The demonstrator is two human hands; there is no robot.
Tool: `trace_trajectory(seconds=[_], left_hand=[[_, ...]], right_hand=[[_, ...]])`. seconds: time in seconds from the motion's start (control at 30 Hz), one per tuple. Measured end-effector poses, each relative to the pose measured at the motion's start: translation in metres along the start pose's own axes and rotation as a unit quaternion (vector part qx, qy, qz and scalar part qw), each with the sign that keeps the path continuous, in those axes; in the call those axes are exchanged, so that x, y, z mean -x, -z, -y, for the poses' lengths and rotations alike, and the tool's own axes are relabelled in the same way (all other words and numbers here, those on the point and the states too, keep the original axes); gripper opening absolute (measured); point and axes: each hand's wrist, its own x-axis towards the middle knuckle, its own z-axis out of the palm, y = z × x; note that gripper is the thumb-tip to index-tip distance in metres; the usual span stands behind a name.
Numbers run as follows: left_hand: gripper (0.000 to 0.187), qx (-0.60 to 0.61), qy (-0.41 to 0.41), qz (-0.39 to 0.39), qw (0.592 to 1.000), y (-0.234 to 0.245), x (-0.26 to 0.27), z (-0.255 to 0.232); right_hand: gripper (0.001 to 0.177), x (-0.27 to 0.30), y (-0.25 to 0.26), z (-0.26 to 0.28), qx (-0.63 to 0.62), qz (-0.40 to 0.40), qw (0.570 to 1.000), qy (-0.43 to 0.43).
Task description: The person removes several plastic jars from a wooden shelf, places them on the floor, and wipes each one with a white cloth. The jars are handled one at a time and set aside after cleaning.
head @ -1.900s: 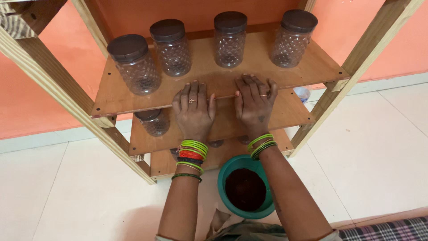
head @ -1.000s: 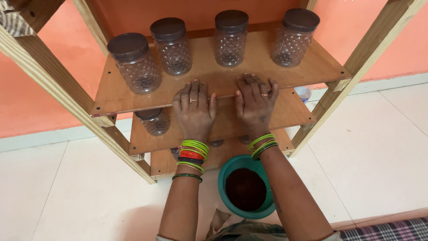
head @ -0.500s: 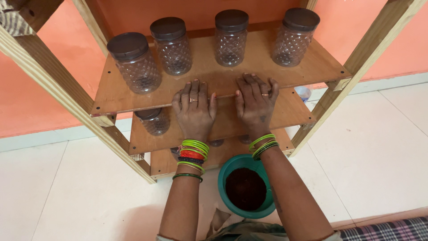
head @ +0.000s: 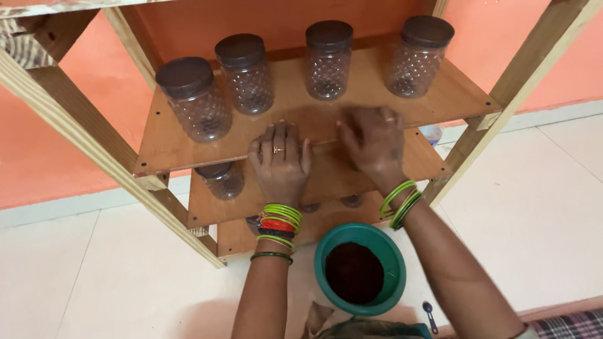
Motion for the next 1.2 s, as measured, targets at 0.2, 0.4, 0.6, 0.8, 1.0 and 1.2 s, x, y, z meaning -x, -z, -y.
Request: trace_trajectory(seconds=[0.2, 0.4, 0.6, 0.8, 1.0, 1.2], left_hand=[[0.034, -0.008, 0.004, -0.018, 1.000, -0.005, 0.001, 0.000], [0.032, 0.010, 0.008, -0.034, 0.999, -0.011, 0.004, 0.000], [0.033, 0.013, 0.002, -0.035, 0.999, -0.013, 0.004, 0.001], [0.034, 0.018, 0.002, -0.020, 1.000, -0.004, 0.002, -0.001], [0.036, 0.026, -0.021, 0.001, 0.999, 0.008, -0.003, 0.000], [0.038, 0.054, -0.016, 0.039, 0.998, 0.022, -0.007, -0.001]], right_hand=[[0.101, -0.076, -0.003, 0.003, -0.178, -0.162, 0.966, 0.091], [0.088, -0.134, -0.018, 0.014, -0.146, -0.118, 0.981, 0.040], [0.071, -0.120, -0.011, 0.016, -0.154, -0.110, 0.982, 0.025], [0.068, -0.078, 0.026, 0.023, -0.137, -0.142, 0.976, 0.097], [0.067, -0.027, 0.083, 0.036, -0.128, -0.096, 0.978, 0.136], [0.070, 0.049, 0.121, 0.035, -0.245, -0.031, 0.964, 0.100]])
